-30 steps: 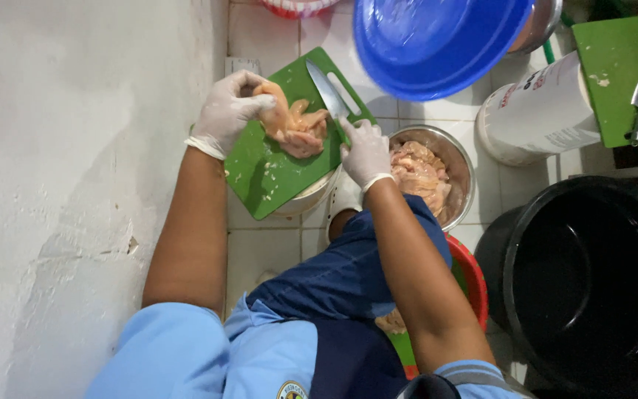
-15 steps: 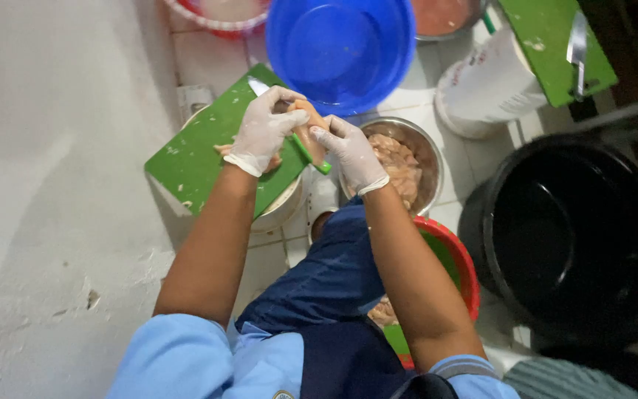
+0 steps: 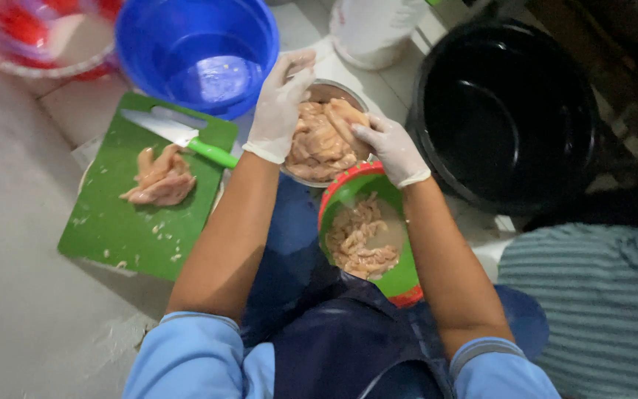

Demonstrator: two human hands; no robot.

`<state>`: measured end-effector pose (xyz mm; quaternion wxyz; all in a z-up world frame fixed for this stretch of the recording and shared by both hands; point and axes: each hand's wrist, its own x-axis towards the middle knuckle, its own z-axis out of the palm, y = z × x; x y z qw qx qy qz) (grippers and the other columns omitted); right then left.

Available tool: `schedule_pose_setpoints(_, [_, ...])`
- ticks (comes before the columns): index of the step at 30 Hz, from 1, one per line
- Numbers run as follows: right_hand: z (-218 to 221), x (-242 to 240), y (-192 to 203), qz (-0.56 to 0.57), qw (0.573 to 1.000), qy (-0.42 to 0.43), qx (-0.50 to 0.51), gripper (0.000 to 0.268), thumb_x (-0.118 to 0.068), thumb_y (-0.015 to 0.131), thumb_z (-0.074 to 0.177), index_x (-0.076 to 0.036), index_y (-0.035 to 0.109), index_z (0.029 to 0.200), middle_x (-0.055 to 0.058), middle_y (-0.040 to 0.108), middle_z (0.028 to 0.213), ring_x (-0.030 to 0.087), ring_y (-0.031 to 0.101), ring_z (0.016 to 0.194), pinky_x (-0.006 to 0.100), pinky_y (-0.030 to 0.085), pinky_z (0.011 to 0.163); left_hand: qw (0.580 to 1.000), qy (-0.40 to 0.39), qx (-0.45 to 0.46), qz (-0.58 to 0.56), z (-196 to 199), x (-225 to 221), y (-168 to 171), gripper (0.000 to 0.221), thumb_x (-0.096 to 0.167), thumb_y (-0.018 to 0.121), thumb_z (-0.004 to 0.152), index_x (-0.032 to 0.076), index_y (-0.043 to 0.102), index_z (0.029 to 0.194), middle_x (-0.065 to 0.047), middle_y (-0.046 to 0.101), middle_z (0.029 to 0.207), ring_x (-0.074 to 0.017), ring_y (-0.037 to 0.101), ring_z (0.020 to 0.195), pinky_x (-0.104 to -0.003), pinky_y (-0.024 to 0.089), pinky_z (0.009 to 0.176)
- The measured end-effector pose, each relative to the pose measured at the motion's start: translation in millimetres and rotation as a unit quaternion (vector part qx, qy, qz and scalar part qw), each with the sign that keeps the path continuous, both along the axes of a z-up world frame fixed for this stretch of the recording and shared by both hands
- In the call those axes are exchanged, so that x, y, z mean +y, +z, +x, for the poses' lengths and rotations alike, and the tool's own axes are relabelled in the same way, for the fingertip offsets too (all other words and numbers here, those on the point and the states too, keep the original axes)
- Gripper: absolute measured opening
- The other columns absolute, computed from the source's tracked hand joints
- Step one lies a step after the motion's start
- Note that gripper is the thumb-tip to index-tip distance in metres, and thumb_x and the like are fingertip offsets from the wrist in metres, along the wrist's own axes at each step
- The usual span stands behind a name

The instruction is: Cutting raw chicken breasts into strips on a cutting board and sorting them into a bowl of water.

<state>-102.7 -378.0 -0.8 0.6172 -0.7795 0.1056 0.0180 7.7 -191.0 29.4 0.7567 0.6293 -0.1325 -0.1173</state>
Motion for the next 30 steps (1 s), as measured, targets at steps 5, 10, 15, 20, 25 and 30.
schedule_pose_setpoints(5, [-53, -45, -38, 0.107, 0.993, -0.049, 0.008, 0.033, -0.02, 0.065, 0.087, -0.005, 0.066, 0.116, -0.002, 0.065, 0.105, 0.006, 0.057, 0.091, 0.02, 0.044, 0.08, 0.994, -0.078, 0.068, -0.04, -9, -45, 4, 0.029, 0.026, 0.062, 0.087, 0.019, 0.066, 0.116, 0.005, 0.065, 0.114, -0.007, 0.06, 0.1, -0.024, 0.048, 0.085])
schedule_pose_setpoints(10, [-83, -60, -57, 0.101, 0.99, -0.092, 0.03, 0.033, -0.018, 0.063, 0.087, -0.004, 0.065, 0.117, -0.005, 0.059, 0.095, 0.003, 0.048, 0.081, 0.018, 0.036, 0.07, 0.976, -0.057, 0.198, -0.064, -16, -44, -10, 0.026, 0.025, 0.058, 0.087, 0.018, 0.07, 0.109, 0.002, 0.072, 0.109, -0.0117, 0.065, 0.091, -0.026, 0.049, 0.079])
schedule_pose_setpoints(15, [-101, -47, -79, 0.09, 0.973, -0.171, 0.13, 0.02, -0.018, 0.06, 0.091, -0.005, 0.065, 0.105, 0.006, 0.069, 0.092, 0.015, 0.063, 0.075, 0.028, 0.048, 0.064, 0.986, 0.037, 0.15, -0.065, -8, -31, -9, 0.031, 0.028, 0.058, 0.088, 0.018, 0.065, 0.115, -0.001, 0.069, 0.117, -0.0144, 0.066, 0.102, -0.03, 0.048, 0.091])
schedule_pose_setpoints(20, [-112, -49, -179, -0.087, 0.979, -0.092, 0.159, 0.021, -0.032, 0.064, 0.09, -0.015, 0.058, 0.08, -0.003, 0.055, 0.08, 0.009, 0.047, 0.074, 0.029, 0.037, 0.065, 0.965, 0.067, 0.211, -0.14, 11, -33, -20, 0.033, 0.029, 0.055, 0.086, 0.017, 0.067, 0.114, -0.003, 0.068, 0.119, -0.0163, 0.063, 0.101, -0.034, 0.046, 0.094])
schedule_pose_setpoints(25, [-81, -35, -217, -0.257, 0.934, 0.032, 0.247, 0.029, -0.043, 0.059, 0.08, -0.016, 0.06, 0.07, 0.003, 0.062, 0.071, 0.018, 0.055, 0.069, 0.034, 0.038, 0.065, 0.965, 0.071, 0.192, -0.163, 13, -32, -10, 0.028, 0.026, 0.052, 0.091, 0.018, 0.066, 0.115, -0.003, 0.067, 0.12, -0.0135, 0.063, 0.098, -0.034, 0.045, 0.093])
schedule_pose_setpoints(30, [-15, -10, -227, -0.28, 0.931, 0.106, 0.207, 0.039, -0.048, 0.054, 0.081, -0.016, 0.075, 0.091, 0.009, 0.074, 0.098, 0.025, 0.067, 0.092, 0.036, 0.046, 0.08, 0.966, 0.088, 0.163, -0.182, 7, -36, -18, 0.027, 0.023, 0.051, 0.094, 0.015, 0.065, 0.116, -0.004, 0.069, 0.118, -0.0125, 0.064, 0.092, -0.031, 0.047, 0.084])
